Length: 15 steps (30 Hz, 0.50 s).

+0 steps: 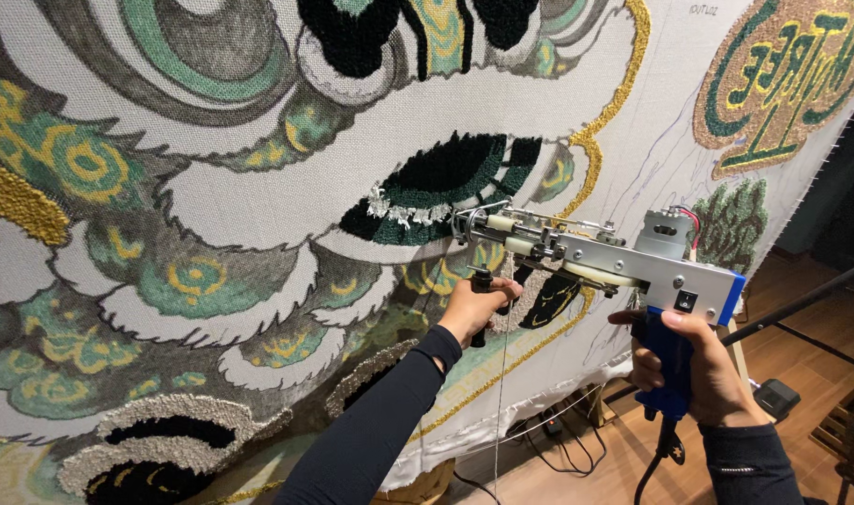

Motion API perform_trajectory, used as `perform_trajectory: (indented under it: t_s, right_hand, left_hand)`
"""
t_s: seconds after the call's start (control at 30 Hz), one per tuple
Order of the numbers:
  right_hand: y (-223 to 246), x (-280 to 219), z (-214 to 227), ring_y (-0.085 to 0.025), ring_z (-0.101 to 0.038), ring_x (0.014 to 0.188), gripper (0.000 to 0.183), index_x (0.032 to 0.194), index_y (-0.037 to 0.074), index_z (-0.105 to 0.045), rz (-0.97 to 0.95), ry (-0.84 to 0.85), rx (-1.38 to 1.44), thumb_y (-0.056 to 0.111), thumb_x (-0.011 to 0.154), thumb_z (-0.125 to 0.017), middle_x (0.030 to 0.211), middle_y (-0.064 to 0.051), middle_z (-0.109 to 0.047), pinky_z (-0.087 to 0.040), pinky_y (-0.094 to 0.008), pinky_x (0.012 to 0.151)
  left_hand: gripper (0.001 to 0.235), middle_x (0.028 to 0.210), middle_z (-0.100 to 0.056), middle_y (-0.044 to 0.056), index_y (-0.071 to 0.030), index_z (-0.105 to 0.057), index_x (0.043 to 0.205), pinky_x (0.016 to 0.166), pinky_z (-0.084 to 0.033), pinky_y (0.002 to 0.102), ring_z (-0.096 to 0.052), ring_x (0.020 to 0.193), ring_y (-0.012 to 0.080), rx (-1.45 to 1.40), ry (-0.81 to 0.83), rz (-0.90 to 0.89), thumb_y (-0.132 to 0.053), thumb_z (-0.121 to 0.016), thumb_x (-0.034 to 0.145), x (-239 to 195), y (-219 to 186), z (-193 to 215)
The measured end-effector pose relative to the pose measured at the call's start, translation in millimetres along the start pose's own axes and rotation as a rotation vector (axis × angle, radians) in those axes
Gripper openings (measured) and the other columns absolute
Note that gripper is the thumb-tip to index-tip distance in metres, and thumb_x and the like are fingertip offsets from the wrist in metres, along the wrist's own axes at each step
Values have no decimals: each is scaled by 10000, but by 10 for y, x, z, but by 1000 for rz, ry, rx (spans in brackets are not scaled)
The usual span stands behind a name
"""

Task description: The person uses a handheld tufting gun to apply dark green yarn to a large canvas stretched on a frame. They guide the tool along a pre-drawn outline to fill in a section of a decorative design, creating a textured pile on the fabric surface.

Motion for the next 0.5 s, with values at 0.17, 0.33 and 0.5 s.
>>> perform_trajectory:
  t_s: [0.17, 0.33, 0.5]
  right_hand:
    - [-34, -2, 75, -144, -417, 466, 717, 1291, -45, -629, 33, 11, 12, 517, 853, -554, 623, -18, -455, -380, -323, 464]
    - [-44, 20, 97, -140, -413, 457, 718, 1279, -51, -641, 48, 18, 8, 517, 846, -567, 618, -15, -461, -378, -320, 459]
    - [-34, 28, 47, -135, -416, 448, 709, 1281, -19, -650, 2, -7, 17, 523, 833, -559, 602, -2, -461, -384, -328, 443]
  left_hand:
    - [277, 811, -729, -12, -128, -786, 925, 490, -476, 269, -605, 618, 71, 87, -16, 105, -360, -851, 788, -122, -111, -20]
    - [292, 814, -728, -2, -119, -797, 952, 479, -464, 270, -594, 607, 79, 60, -6, 97, -356, -849, 788, -174, -170, -25]
    - [347, 846, -750, -4, -102, -790, 1008, 507, -490, 258, -667, 717, 64, 64, 6, 88, -369, -851, 795, -117, -163, 10]
Point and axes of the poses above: each hand's wrist, its own x-axis towards the middle knuckle, its own z-axis out of the back of the hand, y = z × x, the point moved 3 cm from there along x, towards the middle knuckle
